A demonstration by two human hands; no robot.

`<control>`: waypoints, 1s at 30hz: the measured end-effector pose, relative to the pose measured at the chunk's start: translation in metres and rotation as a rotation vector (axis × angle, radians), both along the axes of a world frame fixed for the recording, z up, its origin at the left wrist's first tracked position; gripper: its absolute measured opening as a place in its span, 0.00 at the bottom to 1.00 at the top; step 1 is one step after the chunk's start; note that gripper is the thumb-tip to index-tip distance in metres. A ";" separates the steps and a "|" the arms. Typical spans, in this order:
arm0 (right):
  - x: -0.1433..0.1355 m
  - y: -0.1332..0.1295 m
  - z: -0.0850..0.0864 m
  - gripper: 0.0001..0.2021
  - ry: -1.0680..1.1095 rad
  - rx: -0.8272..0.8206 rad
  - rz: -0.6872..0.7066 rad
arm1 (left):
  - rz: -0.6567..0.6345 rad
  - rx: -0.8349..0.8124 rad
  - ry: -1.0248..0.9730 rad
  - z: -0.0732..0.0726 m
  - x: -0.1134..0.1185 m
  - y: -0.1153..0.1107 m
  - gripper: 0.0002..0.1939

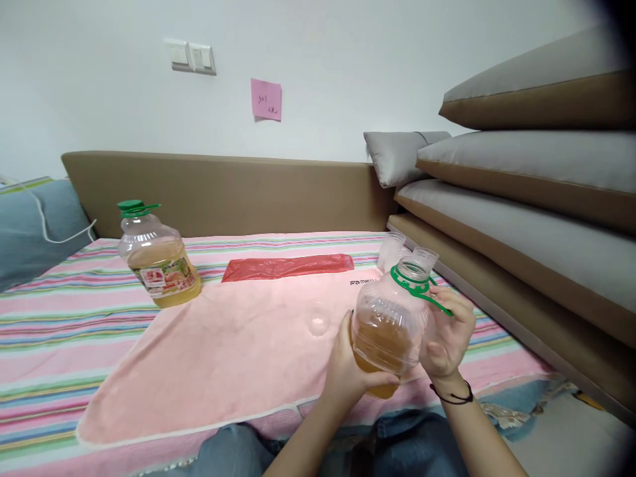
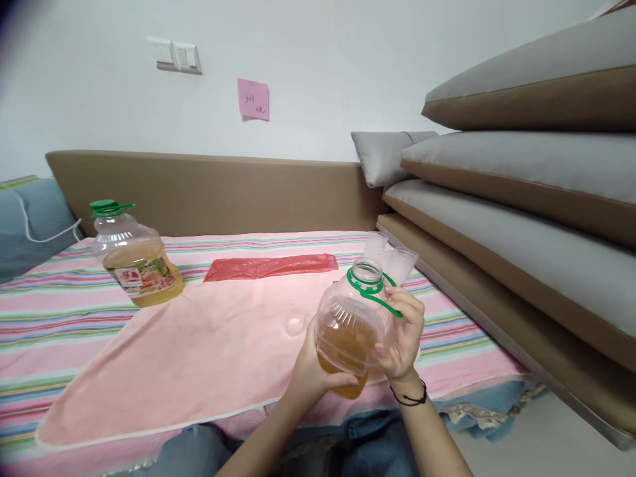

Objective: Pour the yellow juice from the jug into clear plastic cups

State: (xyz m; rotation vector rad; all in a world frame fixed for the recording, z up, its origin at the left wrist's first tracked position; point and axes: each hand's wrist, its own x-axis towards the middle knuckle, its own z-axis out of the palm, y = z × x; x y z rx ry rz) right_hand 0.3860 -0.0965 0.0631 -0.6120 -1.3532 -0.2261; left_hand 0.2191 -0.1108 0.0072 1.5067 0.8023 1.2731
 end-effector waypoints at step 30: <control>-0.018 -0.041 0.096 0.21 -0.333 -0.181 0.019 | -0.619 -0.295 -0.505 0.023 -0.007 -0.023 0.47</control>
